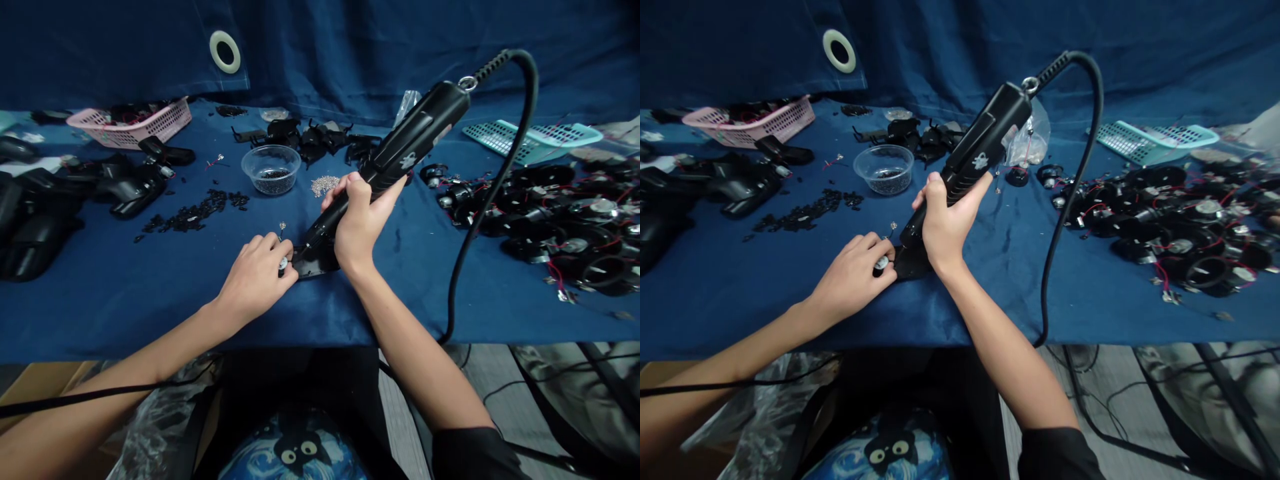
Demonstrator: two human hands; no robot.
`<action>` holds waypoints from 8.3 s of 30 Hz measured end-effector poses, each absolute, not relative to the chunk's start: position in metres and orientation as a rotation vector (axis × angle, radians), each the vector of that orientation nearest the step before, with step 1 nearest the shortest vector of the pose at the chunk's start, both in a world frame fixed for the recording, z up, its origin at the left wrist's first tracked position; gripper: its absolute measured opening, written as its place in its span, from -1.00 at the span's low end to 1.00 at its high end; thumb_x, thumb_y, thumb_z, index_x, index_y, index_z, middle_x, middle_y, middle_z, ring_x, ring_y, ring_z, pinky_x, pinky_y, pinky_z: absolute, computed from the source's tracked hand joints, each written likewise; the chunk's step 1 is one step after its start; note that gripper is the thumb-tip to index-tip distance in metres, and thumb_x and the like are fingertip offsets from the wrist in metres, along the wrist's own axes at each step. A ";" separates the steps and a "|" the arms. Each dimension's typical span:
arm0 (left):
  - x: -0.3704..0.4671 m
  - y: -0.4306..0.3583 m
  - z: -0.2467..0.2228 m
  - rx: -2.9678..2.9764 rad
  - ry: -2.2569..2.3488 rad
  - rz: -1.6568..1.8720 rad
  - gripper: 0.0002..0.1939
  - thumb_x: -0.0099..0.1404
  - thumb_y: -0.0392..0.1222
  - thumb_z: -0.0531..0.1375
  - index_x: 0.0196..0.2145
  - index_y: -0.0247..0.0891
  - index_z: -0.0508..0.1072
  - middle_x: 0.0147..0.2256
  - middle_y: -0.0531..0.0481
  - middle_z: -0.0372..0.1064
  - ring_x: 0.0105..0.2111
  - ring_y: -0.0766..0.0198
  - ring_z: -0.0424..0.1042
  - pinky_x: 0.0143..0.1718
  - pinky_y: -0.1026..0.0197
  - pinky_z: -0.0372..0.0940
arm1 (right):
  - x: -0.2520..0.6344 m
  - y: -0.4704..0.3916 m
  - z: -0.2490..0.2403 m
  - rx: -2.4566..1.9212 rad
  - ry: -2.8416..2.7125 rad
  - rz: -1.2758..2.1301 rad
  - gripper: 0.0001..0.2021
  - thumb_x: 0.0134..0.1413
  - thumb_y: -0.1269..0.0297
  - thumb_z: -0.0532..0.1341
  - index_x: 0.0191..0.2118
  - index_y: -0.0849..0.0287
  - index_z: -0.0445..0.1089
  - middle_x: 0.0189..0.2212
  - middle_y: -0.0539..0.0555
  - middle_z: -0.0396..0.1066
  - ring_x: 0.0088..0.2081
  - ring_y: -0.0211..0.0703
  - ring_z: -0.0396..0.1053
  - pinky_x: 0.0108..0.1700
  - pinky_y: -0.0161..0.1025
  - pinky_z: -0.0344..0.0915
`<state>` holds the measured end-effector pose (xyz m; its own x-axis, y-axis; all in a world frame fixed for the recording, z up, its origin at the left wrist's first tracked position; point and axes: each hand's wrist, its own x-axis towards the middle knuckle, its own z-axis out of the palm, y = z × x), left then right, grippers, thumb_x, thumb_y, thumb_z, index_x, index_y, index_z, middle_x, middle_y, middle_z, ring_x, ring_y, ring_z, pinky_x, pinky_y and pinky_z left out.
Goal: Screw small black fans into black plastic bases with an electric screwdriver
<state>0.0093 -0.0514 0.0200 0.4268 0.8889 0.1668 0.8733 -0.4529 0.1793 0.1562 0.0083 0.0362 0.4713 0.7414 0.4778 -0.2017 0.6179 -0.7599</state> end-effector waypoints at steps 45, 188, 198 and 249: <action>-0.001 -0.036 0.039 2.654 1.400 0.052 -0.91 0.32 -0.21 0.08 -0.27 -0.18 0.38 -0.25 -0.03 0.28 -0.30 0.10 0.36 -0.26 0.09 0.22 | 0.157 0.012 0.033 -0.725 -0.879 0.644 -0.75 0.17 0.12 0.12 -0.19 0.01 -0.01 -0.53 -0.21 0.18 -0.62 -0.42 0.26 -0.53 -0.39 0.28; 0.009 -0.054 0.021 2.642 1.579 1.089 -0.89 0.36 -0.25 0.13 -0.34 -0.23 0.41 -0.31 -0.04 0.42 -0.24 0.13 0.37 -0.05 -0.02 0.04 | 0.161 0.018 0.037 -0.817 -0.311 0.849 -0.85 0.12 0.24 0.08 -0.36 0.10 0.04 -0.60 -0.19 0.12 -0.63 -0.42 0.24 -0.55 -0.39 0.32; 0.004 -0.049 0.014 2.434 1.504 0.942 -0.81 0.40 -0.16 0.07 -0.09 -0.21 0.39 -0.09 -0.08 0.38 -0.03 0.09 0.34 0.10 -0.04 0.05 | 0.163 0.017 0.041 -0.755 -0.370 0.751 -0.82 0.12 0.21 0.08 -0.33 0.08 0.00 -0.55 -0.18 0.10 -0.62 -0.43 0.22 -0.58 -0.39 0.30; -0.027 -0.032 -0.015 2.405 1.120 0.654 -0.41 0.18 0.11 0.29 0.04 -0.23 0.25 -0.01 -0.13 0.35 0.05 -0.01 0.32 0.09 0.00 0.07 | 0.123 -0.014 0.057 -0.776 -0.784 1.091 -0.90 0.15 0.18 0.16 -0.20 -0.05 0.29 -0.54 -0.22 0.40 -0.46 -0.40 0.49 -0.37 -0.41 0.44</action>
